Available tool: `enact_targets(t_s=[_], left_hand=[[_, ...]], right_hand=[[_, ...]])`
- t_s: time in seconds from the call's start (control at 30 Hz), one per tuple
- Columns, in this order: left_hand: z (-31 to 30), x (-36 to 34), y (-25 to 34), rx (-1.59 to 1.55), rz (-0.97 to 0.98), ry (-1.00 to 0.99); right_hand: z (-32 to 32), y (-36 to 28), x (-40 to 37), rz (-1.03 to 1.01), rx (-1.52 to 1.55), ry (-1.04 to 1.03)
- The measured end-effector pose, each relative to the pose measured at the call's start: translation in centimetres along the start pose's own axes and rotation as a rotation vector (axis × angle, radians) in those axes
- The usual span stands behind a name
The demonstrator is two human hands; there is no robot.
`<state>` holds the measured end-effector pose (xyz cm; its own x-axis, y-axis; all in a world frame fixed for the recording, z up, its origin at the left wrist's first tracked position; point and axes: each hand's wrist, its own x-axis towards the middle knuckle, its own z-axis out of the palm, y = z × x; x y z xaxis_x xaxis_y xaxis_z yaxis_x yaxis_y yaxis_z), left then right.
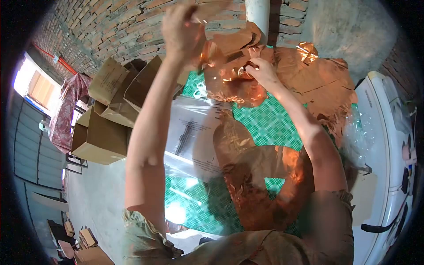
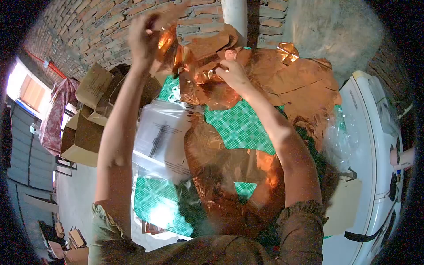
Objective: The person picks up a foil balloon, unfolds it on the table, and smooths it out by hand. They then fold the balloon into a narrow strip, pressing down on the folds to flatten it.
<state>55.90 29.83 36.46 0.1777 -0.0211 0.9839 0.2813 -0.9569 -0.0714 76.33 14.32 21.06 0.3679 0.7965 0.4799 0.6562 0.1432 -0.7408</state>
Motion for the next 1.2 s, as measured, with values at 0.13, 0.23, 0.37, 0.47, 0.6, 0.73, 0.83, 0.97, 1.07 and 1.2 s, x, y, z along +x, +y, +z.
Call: enact_targets(t_s=[0.13,0.23,0.37,0.47,0.6,0.73,0.83,0.97,1.07,1.2], left_hand=[[2.9,-7.4,1.2,-0.039,-0.219,-0.372],[4.3,-10.3,3.2,-0.316,-0.724,-0.618],[4.8,-12.0,3.5,-0.304,-0.844,-0.892],[5.6,-13.7,3.0,-0.598,-1.007,-0.881],[4.1,-13.0,4.2,-0.777,-1.018,-0.944],[5.5,-15.2,3.0,-0.870,-1.049,-1.034],[6.1,-15.7,3.3,-0.816,-1.112,-0.986],[6.0,-16.3,3.7,-0.825,-1.156,-0.842],[5.4,-15.7,4.4,-1.003,-1.260,-0.742],[4.8,-14.1,4.2,-0.878,-1.221,-0.723]], right_hand=[[0.6,0.9,0.7,0.003,-0.029,-0.002],[0.9,0.1,0.7,-0.013,0.005,0.049],[0.7,-0.3,1.0,0.051,-0.158,0.014],[0.9,-0.5,1.0,0.084,-0.201,0.002],[2.0,1.3,1.5,0.038,-0.062,0.043],[1.7,0.4,1.6,0.118,0.012,-0.062],[2.7,1.1,1.9,-0.170,-0.088,0.193],[1.2,-2.7,0.1,-0.474,-0.542,0.579],[0.8,-1.6,-1.0,-0.835,-0.573,0.106],[2.7,-0.4,-4.1,-0.506,-0.674,-0.233]])
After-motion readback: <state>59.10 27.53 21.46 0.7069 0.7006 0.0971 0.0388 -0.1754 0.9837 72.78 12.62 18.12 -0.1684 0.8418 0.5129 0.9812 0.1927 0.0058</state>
